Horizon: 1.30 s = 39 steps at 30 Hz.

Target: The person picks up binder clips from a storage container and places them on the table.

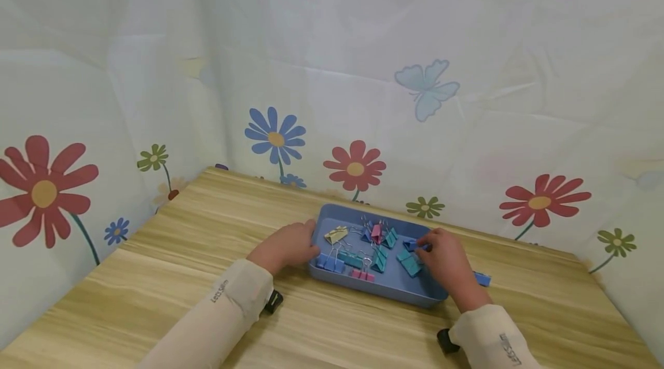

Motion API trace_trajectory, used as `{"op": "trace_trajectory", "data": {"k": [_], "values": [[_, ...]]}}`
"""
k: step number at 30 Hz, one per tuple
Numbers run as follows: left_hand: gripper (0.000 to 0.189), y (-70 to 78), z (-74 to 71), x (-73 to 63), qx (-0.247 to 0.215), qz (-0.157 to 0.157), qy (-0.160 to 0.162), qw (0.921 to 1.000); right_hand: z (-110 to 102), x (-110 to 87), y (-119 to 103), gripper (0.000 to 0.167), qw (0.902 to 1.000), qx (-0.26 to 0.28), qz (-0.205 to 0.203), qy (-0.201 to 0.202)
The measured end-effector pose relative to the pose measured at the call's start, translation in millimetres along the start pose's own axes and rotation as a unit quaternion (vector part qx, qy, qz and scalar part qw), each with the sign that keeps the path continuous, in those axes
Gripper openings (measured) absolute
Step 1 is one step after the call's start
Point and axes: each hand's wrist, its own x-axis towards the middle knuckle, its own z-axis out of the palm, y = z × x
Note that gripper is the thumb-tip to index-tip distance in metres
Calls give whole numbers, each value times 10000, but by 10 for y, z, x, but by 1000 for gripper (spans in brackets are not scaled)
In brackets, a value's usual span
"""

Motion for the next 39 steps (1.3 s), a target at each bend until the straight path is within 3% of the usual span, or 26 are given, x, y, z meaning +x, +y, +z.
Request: {"op": "trace_trajectory", "data": {"k": [12,21,28,39], "values": [[71,-9,8,7,-82,-47,-89,9999,-13,-19,-15,13,9912,972,598,-678],[72,-42,44,23,-62,-29,-53,10000,-55,-83,-53,13,9866,1229,633,-866],[71,-46,50,22,-154,-74,-43,9998,-121,-113,-20,17,9805,1585,856,-790],[70,5,-5,-10,-223,-74,-90,9997,-462,-316,149,31,9647,2275,1226,-510]]}}
